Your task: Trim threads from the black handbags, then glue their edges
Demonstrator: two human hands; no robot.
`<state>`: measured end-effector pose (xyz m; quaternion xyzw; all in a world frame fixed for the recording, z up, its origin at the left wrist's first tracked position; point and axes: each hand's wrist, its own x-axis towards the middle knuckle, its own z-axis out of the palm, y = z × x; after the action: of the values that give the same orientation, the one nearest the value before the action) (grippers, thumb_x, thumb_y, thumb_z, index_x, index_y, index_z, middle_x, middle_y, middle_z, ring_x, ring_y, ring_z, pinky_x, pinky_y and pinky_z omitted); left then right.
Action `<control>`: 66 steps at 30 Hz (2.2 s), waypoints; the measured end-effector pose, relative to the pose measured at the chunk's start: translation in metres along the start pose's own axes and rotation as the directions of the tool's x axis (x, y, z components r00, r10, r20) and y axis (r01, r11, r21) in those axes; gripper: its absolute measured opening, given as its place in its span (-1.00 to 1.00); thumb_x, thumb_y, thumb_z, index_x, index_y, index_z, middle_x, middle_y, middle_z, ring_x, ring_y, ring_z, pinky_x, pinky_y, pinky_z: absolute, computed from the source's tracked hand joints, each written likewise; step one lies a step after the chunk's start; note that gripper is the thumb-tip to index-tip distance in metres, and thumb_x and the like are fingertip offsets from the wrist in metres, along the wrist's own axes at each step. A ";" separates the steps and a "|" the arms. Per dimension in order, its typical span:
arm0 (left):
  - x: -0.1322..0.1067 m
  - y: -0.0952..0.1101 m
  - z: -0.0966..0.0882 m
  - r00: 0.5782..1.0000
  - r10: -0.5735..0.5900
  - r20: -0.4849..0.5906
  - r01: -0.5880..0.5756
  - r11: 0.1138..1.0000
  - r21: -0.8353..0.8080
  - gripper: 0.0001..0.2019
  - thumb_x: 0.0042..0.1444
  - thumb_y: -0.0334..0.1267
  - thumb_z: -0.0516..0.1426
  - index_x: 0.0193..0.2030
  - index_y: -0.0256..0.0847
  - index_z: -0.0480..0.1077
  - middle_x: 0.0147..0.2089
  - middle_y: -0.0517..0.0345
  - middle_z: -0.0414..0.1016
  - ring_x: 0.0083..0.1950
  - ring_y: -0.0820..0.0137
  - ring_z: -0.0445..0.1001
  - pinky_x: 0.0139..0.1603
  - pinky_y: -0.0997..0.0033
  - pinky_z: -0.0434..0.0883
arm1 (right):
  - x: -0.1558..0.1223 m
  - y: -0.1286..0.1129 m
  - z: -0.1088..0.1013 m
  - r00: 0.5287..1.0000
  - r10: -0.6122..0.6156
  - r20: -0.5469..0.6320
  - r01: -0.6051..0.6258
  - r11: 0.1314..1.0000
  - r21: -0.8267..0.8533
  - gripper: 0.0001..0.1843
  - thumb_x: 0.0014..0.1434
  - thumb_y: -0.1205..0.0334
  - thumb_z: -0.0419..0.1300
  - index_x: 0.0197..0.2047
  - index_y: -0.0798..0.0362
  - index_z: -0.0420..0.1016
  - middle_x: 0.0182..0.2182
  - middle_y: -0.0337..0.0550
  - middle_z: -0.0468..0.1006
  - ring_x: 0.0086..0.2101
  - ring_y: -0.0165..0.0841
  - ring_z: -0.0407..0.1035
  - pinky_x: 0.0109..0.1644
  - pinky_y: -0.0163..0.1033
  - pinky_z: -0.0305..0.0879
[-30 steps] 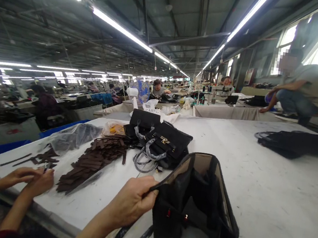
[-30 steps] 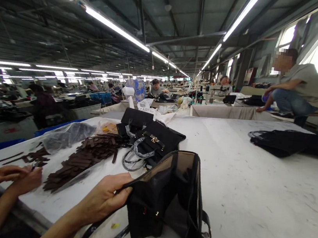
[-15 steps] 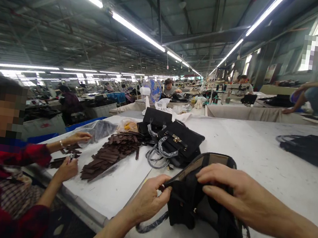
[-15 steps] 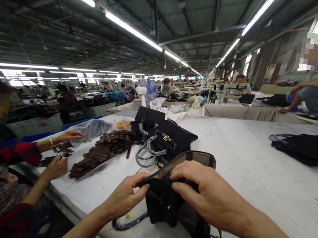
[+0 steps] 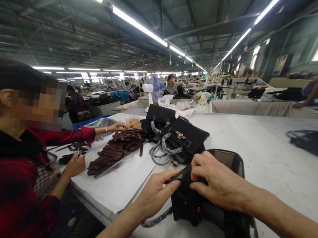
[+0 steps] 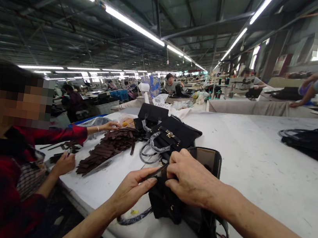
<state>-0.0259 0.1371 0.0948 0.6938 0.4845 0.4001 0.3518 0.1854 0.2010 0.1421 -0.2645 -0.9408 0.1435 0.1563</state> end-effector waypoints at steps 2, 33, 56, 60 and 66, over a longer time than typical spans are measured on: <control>0.000 0.000 0.001 1.000 0.003 0.009 -0.003 1.000 -0.009 -0.62 0.34 -0.20 0.05 0.23 -0.16 0.43 0.11 0.09 0.57 0.09 0.28 0.50 0.15 0.34 0.38 | -0.003 0.002 -0.001 1.000 -0.011 0.017 0.011 1.000 0.021 -0.81 0.09 0.39 0.23 -0.52 0.05 0.35 -0.29 -0.17 0.46 -0.15 -0.28 0.28 -0.08 -0.21 0.21; 0.030 0.004 0.020 0.968 -0.087 -0.236 0.128 0.978 0.163 -0.78 0.16 -0.18 0.19 -0.27 -0.27 0.60 -0.41 0.16 0.59 -0.40 0.42 0.47 -0.41 0.52 0.33 | 0.027 0.005 0.005 0.948 0.307 -0.085 -0.314 0.856 -0.411 -0.72 0.28 0.19 0.06 -0.26 0.09 0.58 -0.34 0.08 0.58 -0.27 -0.15 0.50 -0.19 -0.15 0.29; 0.031 -0.002 0.009 0.976 0.017 -0.216 0.049 0.953 0.298 -0.82 0.19 -0.23 0.17 -0.34 -0.21 0.57 -0.42 0.23 0.56 -0.39 0.46 0.45 -0.31 0.52 0.33 | 0.001 0.046 -0.016 0.835 0.514 -0.197 -0.550 0.761 -0.344 -0.81 0.23 0.10 0.15 -0.15 -0.03 0.50 -0.31 -0.09 0.55 -0.33 -0.22 0.44 -0.38 -0.24 0.11; 0.030 -0.002 0.010 0.978 0.021 -0.210 0.044 0.953 0.299 -0.82 0.19 -0.23 0.16 -0.36 -0.21 0.55 -0.44 0.24 0.54 -0.40 0.47 0.43 -0.31 0.52 0.32 | 0.002 0.051 -0.013 0.835 0.509 -0.210 -0.551 0.774 -0.312 -0.66 0.23 0.11 0.14 0.06 -0.05 0.42 -0.25 -0.09 0.61 -0.26 -0.17 0.49 -0.33 -0.21 0.17; 0.030 -0.001 0.011 0.980 0.025 -0.198 0.037 0.952 0.305 -0.81 0.20 -0.21 0.16 -0.38 -0.20 0.53 -0.45 0.25 0.51 -0.41 0.48 0.41 -0.33 0.52 0.30 | 0.005 0.052 -0.015 0.831 0.531 -0.164 -0.552 0.755 -0.353 -0.63 0.25 0.06 0.10 0.09 -0.17 0.50 -0.19 -0.04 0.62 -0.22 -0.12 0.50 -0.31 -0.18 0.19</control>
<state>-0.0102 0.1649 0.0953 0.6950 0.5757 0.3864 0.1905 0.2106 0.2494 0.1389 -0.5544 -0.8285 -0.0126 0.0779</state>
